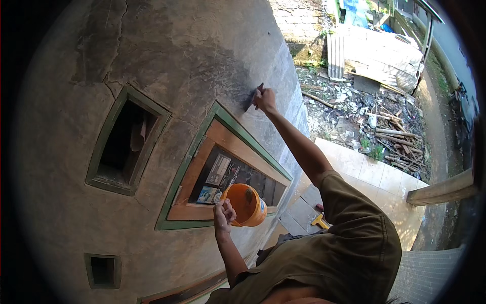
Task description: The person applies wall filler from a bucket to cracks in an exterior wall using a scraper.
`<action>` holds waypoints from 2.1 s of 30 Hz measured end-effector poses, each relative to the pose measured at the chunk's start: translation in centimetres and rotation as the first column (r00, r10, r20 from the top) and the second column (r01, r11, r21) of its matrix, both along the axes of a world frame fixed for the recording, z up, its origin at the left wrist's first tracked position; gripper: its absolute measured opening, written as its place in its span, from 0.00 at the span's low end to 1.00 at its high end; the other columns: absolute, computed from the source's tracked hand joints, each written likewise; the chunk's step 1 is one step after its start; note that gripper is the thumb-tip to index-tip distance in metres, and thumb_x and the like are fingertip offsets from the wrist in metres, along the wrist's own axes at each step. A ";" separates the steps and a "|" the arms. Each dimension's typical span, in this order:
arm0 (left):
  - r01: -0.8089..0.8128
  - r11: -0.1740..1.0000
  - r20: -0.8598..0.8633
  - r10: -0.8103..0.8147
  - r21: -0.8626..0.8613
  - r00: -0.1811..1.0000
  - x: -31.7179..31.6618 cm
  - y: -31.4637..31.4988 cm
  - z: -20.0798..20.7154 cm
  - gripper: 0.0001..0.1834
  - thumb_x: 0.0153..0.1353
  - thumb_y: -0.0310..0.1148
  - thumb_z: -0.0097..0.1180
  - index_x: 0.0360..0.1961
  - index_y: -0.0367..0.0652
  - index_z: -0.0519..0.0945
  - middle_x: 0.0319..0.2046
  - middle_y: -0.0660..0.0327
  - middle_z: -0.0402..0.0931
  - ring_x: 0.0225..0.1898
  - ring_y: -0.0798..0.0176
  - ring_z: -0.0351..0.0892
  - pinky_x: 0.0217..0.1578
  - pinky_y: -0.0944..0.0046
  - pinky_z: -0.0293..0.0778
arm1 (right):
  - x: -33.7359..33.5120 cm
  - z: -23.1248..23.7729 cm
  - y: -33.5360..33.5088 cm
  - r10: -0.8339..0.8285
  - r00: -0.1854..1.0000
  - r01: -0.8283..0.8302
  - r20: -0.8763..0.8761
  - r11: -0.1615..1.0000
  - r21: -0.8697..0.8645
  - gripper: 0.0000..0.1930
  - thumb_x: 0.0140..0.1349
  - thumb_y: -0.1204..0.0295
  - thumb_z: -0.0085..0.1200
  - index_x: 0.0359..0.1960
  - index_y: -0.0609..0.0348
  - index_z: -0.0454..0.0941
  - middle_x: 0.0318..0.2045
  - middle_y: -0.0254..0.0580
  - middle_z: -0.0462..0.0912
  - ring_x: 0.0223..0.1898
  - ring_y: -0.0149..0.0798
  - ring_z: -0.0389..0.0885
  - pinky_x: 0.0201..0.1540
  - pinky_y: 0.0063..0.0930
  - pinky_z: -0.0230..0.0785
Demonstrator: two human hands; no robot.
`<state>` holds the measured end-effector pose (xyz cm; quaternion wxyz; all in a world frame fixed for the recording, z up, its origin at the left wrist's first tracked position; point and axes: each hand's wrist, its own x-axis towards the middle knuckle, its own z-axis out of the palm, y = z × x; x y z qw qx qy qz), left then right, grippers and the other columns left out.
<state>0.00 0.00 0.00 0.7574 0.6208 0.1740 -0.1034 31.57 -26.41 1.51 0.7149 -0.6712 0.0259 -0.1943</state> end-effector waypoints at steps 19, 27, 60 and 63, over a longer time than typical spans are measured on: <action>-0.038 0.994 0.071 0.045 -0.102 0.996 -0.6 0.2 1.6 0.14 0.62 0.44 0.39 0.27 0.47 0.67 0.10 0.73 0.51 0.08 0.76 0.51 0.09 0.76 0.50 | 1.6 -7.2 -1.5 -0.210 0.958 0.227 -0.198 0.972 0.068 0.19 0.59 0.64 0.52 0.16 0.68 0.76 0.11 0.43 0.77 0.10 0.32 0.73 0.11 0.26 0.63; -0.072 0.997 0.007 0.072 -0.028 0.997 -1.4 1.1 1.7 0.14 0.61 0.45 0.40 0.27 0.47 0.66 0.10 0.73 0.50 0.07 0.76 0.52 0.08 0.76 0.50 | -1.6 -10.7 -0.5 -0.095 0.953 0.068 -0.287 0.992 -0.102 0.16 0.59 0.69 0.48 0.19 0.68 0.77 0.14 0.43 0.79 0.13 0.34 0.77 0.16 0.27 0.71; -0.090 0.992 0.052 0.095 -0.093 0.994 -3.6 3.3 1.4 0.14 0.61 0.44 0.39 0.26 0.46 0.67 0.10 0.73 0.50 0.08 0.76 0.52 0.09 0.76 0.51 | -2.6 -2.2 4.0 -0.062 0.989 0.047 -0.134 0.993 -0.109 0.17 0.59 0.69 0.45 0.15 0.65 0.77 0.12 0.41 0.77 0.13 0.34 0.78 0.22 0.29 0.71; -0.094 0.992 0.067 0.100 -0.078 0.993 -3.4 3.0 1.5 0.14 0.61 0.44 0.39 0.26 0.46 0.67 0.10 0.73 0.50 0.08 0.76 0.51 0.09 0.75 0.51 | -2.6 5.2 5.4 0.023 0.985 -0.007 0.169 0.995 -0.097 0.19 0.61 0.70 0.44 0.13 0.66 0.75 0.11 0.41 0.76 0.11 0.30 0.74 0.14 0.25 0.67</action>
